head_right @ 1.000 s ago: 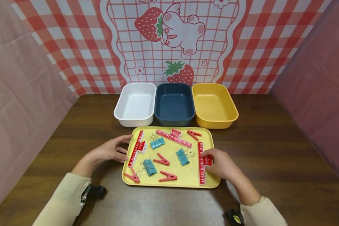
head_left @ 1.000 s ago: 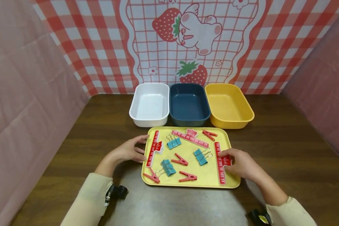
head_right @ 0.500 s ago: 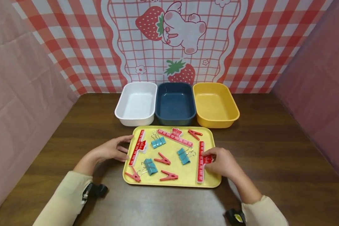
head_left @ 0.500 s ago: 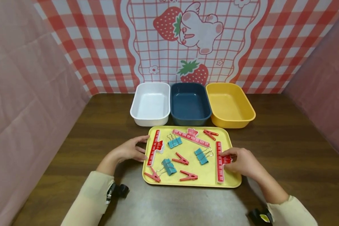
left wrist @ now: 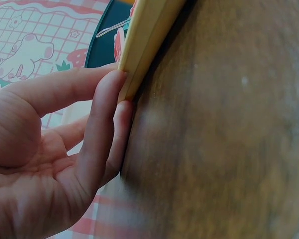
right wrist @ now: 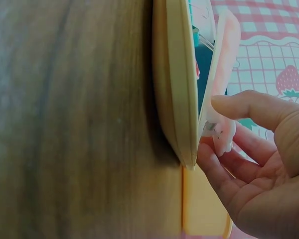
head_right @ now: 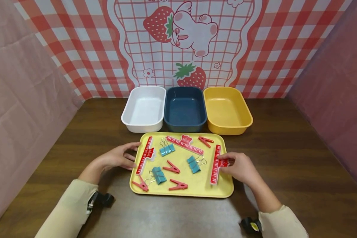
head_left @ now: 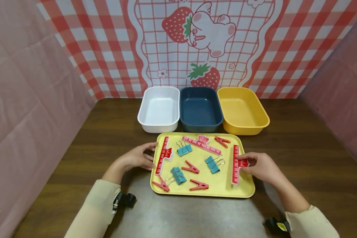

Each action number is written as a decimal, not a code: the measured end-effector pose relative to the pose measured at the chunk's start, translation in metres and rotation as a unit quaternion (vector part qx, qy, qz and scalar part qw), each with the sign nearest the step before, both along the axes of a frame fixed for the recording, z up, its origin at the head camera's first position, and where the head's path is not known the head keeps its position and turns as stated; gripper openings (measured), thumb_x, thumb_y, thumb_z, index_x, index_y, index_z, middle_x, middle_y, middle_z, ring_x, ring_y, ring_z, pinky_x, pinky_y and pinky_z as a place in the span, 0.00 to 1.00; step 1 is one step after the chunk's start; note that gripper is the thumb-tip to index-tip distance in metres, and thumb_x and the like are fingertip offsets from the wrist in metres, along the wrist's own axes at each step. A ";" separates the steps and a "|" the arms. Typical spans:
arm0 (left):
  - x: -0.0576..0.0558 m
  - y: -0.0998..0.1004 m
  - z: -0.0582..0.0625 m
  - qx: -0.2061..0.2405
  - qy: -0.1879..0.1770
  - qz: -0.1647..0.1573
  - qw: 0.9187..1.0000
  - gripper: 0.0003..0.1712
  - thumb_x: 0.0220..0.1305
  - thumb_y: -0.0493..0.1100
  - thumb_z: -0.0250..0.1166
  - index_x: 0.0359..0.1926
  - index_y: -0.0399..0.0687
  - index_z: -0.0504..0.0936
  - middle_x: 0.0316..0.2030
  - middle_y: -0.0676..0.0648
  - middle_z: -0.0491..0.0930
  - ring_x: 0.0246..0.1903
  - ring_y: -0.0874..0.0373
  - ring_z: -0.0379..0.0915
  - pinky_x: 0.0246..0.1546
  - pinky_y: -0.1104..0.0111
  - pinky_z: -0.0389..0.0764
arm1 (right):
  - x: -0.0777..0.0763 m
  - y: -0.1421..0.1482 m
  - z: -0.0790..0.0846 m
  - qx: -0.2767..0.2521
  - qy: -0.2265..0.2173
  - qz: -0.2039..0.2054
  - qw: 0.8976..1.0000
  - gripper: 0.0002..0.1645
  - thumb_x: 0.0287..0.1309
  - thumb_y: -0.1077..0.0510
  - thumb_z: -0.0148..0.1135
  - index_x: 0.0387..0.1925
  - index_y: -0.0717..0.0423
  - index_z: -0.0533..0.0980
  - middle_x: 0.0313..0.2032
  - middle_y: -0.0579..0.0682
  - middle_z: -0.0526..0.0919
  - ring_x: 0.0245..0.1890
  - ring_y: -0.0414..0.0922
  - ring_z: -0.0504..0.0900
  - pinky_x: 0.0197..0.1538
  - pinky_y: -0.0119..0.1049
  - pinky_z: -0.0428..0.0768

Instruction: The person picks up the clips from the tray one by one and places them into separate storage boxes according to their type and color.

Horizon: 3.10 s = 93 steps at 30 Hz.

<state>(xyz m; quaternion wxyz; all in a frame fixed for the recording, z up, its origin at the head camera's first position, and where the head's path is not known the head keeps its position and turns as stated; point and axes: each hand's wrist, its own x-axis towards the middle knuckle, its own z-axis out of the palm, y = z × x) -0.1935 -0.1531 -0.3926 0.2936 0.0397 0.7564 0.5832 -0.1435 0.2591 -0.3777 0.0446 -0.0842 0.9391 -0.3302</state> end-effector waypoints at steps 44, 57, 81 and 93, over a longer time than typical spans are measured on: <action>0.000 -0.001 -0.001 0.002 -0.003 0.006 1.000 0.47 0.50 0.20 0.63 0.70 0.42 0.54 0.59 0.36 0.57 0.42 0.49 0.75 0.37 0.59 0.84 | -0.014 0.012 0.025 -0.079 0.056 -0.131 0.987 0.29 0.50 0.51 0.70 0.52 0.63 0.77 0.35 0.56 0.81 0.28 0.39 0.73 0.25 0.25 0.76; 0.000 -0.001 -0.001 0.007 -0.006 0.005 1.000 0.48 0.50 0.20 0.63 0.70 0.41 0.54 0.59 0.36 0.56 0.42 0.50 0.76 0.37 0.60 0.84 | -0.026 0.018 0.026 -0.087 0.056 -0.153 0.983 0.29 0.50 0.51 0.69 0.52 0.64 0.76 0.38 0.56 0.80 0.28 0.36 0.73 0.27 0.23 0.76; -0.001 0.000 -0.001 0.018 -0.009 0.007 1.000 0.47 0.49 0.19 0.62 0.69 0.40 0.54 0.59 0.36 0.57 0.40 0.51 0.76 0.37 0.59 0.84 | -0.044 0.021 0.031 -0.099 0.044 -0.168 0.980 0.29 0.52 0.49 0.68 0.51 0.65 0.77 0.39 0.54 0.79 0.31 0.40 0.72 0.27 0.23 0.76; 0.000 0.000 0.000 0.012 -0.011 0.008 1.000 0.47 0.49 0.19 0.63 0.69 0.41 0.54 0.59 0.36 0.57 0.41 0.50 0.75 0.37 0.60 0.84 | -0.058 0.024 0.031 -0.102 0.040 -0.181 0.977 0.30 0.53 0.50 0.66 0.53 0.65 0.75 0.47 0.60 0.74 0.37 0.45 0.68 0.27 0.21 0.73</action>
